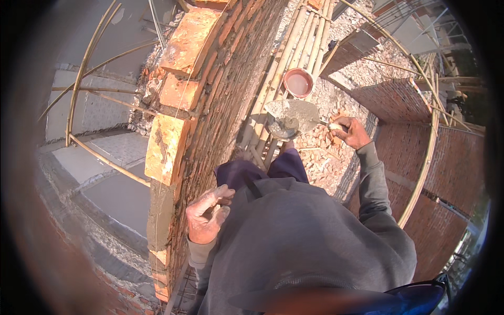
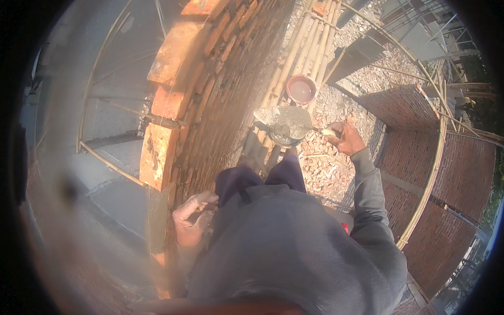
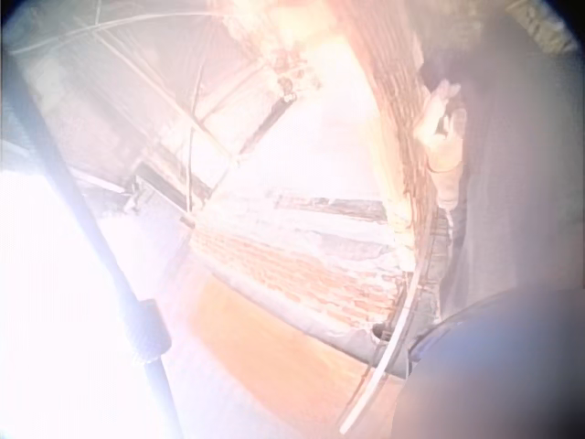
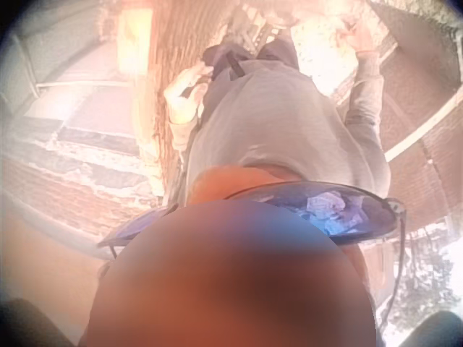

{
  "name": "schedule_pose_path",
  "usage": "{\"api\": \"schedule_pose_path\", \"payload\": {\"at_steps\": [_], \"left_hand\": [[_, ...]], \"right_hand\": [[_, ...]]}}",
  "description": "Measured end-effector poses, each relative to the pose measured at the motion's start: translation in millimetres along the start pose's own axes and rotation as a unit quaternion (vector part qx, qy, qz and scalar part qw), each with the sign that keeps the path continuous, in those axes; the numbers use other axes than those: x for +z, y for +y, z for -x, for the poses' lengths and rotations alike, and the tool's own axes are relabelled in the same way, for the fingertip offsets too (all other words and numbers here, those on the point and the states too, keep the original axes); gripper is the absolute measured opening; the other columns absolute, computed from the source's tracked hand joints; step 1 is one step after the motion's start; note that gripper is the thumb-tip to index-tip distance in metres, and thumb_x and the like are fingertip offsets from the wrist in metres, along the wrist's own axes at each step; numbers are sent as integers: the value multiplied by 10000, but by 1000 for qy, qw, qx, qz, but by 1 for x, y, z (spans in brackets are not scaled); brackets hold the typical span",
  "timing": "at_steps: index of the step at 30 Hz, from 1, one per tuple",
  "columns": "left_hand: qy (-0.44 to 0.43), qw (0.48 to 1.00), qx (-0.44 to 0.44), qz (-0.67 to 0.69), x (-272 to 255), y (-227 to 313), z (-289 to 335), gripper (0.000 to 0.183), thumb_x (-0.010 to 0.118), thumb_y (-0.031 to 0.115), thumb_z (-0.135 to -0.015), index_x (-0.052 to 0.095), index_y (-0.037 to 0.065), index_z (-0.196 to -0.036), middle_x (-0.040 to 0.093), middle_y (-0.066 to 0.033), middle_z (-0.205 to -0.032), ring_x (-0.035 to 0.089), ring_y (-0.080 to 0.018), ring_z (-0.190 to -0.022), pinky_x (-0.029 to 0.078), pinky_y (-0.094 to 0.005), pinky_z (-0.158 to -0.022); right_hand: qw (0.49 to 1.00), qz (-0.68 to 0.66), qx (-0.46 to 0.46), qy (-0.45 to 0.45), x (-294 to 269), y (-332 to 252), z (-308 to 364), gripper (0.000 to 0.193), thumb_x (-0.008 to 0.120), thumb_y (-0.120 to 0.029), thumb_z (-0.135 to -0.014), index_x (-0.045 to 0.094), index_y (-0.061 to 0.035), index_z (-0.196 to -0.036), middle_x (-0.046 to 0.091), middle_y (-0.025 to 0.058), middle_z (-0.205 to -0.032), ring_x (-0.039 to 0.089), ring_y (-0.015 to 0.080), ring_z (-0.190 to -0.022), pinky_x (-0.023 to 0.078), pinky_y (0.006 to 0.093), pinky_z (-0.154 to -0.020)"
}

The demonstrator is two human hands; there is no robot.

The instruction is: The person scoops mortar from a pan with a trowel, spreads it on a brick, and places the brick onto a partially built wall. The person repeats this process, tapping bricks into alignment and scraping excess mortar.

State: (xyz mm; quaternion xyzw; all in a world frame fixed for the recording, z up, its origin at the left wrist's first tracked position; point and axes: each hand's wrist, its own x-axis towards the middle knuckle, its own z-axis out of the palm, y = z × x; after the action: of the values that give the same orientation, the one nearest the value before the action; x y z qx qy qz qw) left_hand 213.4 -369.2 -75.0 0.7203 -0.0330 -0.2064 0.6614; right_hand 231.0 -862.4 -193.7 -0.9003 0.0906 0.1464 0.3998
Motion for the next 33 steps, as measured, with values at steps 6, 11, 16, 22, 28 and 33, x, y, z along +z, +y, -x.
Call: {"api": "schedule_pose_path", "payload": {"at_steps": [6,11,16,22,28,33], "left_hand": [[-26,980,-170,-105,38,-132,-94,447,678,-4,-916,638,-34,-1360,746,-159,-1148,688,-162,-1039,556,-307,-904],[-12,936,-291,-198,55,-260,-143,458,664,-23,-928,617,-37,-1384,746,-127,-1112,688,-133,-932,565,-272,-810],[27,891,-451,-49,95,-434,-141,484,688,1,-923,587,-53,-1393,723,-136,-1142,679,-145,-968,564,-262,-765],[-208,836,-344,-374,185,-633,-92,1018,886,293,-675,412,-28,-1517,548,-276,-1389,570,-433,-1241,492,-481,-1050],[-283,816,-206,-460,258,-704,-47,1070,903,267,-634,380,86,-1549,447,-231,-1492,484,-371,-1368,477,-430,-1075],[-301,764,-481,-306,259,-763,-84,966,903,259,-633,462,73,-1472,502,-200,-1448,497,-383,-1349,469,-441,-1083]], "right_hand": [[960,218,160,-68,199,173,-34,347,692,-182,-845,589,55,-1077,714,282,-927,717,428,-919,568,529,-783],[937,229,248,-91,268,279,-101,265,590,-201,-906,667,-40,-1101,730,197,-1037,708,378,-994,553,493,-857],[909,322,261,-41,282,365,-174,187,592,-185,-933,703,-132,-1073,727,118,-1059,682,332,-1079,544,490,-842],[941,270,174,-104,390,366,-187,224,612,-157,-909,732,-147,-1098,725,99,-1087,690,294,-1083,565,442,-879],[949,170,225,-140,341,359,-90,283,602,-124,-856,640,-31,-1120,681,222,-997,693,384,-928,550,491,-836],[952,166,253,-54,341,374,-104,257,634,-114,-817,623,-21,-1056,658,215,-947,678,409,-908,552,504,-817]]}}
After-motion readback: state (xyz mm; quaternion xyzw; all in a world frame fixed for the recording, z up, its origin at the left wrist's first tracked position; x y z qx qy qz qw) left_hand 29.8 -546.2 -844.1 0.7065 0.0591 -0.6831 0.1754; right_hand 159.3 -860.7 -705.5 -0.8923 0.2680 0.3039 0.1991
